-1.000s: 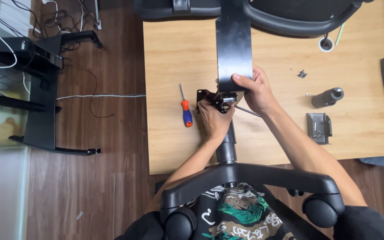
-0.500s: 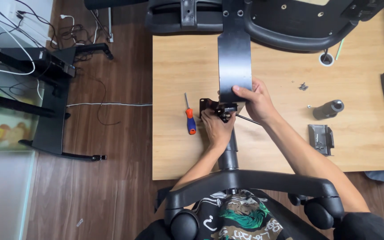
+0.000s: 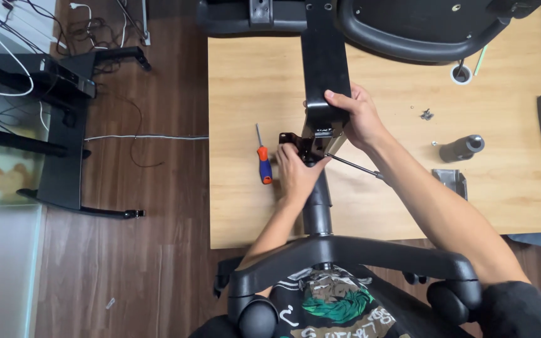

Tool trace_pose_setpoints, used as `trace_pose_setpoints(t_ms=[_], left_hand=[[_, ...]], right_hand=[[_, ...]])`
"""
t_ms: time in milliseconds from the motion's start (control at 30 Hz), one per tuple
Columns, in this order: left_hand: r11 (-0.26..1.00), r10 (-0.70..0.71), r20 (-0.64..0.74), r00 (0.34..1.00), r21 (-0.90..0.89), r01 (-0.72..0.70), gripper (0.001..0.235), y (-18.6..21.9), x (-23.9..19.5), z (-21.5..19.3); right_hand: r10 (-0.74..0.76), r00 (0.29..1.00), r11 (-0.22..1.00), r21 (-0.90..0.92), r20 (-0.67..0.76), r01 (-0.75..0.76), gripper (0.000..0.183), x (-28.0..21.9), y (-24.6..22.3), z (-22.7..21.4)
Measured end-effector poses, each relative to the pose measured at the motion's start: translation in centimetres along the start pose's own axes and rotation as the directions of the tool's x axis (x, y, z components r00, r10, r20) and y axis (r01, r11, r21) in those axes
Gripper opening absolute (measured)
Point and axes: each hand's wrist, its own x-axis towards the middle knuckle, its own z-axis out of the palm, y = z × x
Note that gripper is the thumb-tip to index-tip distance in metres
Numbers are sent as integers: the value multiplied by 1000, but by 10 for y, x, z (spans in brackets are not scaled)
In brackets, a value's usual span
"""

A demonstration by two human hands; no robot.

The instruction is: The person assembles an office chair on a wooden table. They use a screwdriver to drive screws and attach a mounting plate to the underside of the seat, fit the metal mechanism onto the seat base, align the gas cylinder with the five-star base, and finally lift the seat to join it with the base.

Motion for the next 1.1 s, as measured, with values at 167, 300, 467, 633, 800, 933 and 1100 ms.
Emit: trace_pose_setpoints(t_ms=[167,300,467,633,800,933,1100], left_hand=[[938,255,-210,944,-181,-294,59,-41,22,-29],[893,175,172,969,-443,-83,27,-83,48,5],[905,-12,179,984,-416,87,24,-75,74,32],[899,-40,111,993,-429,85,35,-75,117,54],[914,-87,127,988,-385,130,39,-74,149,65],[922,-116,41,992,-366,123,33,-64,157,61],[970,-100,-104,990,-232,74,29,-22,119,40]], right_hand=[[-2,1000,1000,-15,-14,1,24,4,7,-8],[2,1000,1000,-25,-25,-2,25,7,3,-1],[-7,999,998,-55,-43,5,27,40,-2,-18],[27,998,999,-39,-48,-28,27,93,-13,-36],[116,991,993,-3,-69,-117,27,137,-19,-48],[113,992,994,-9,-58,-113,29,155,-19,-55],[132,990,991,29,-58,-131,28,163,-16,-62]])
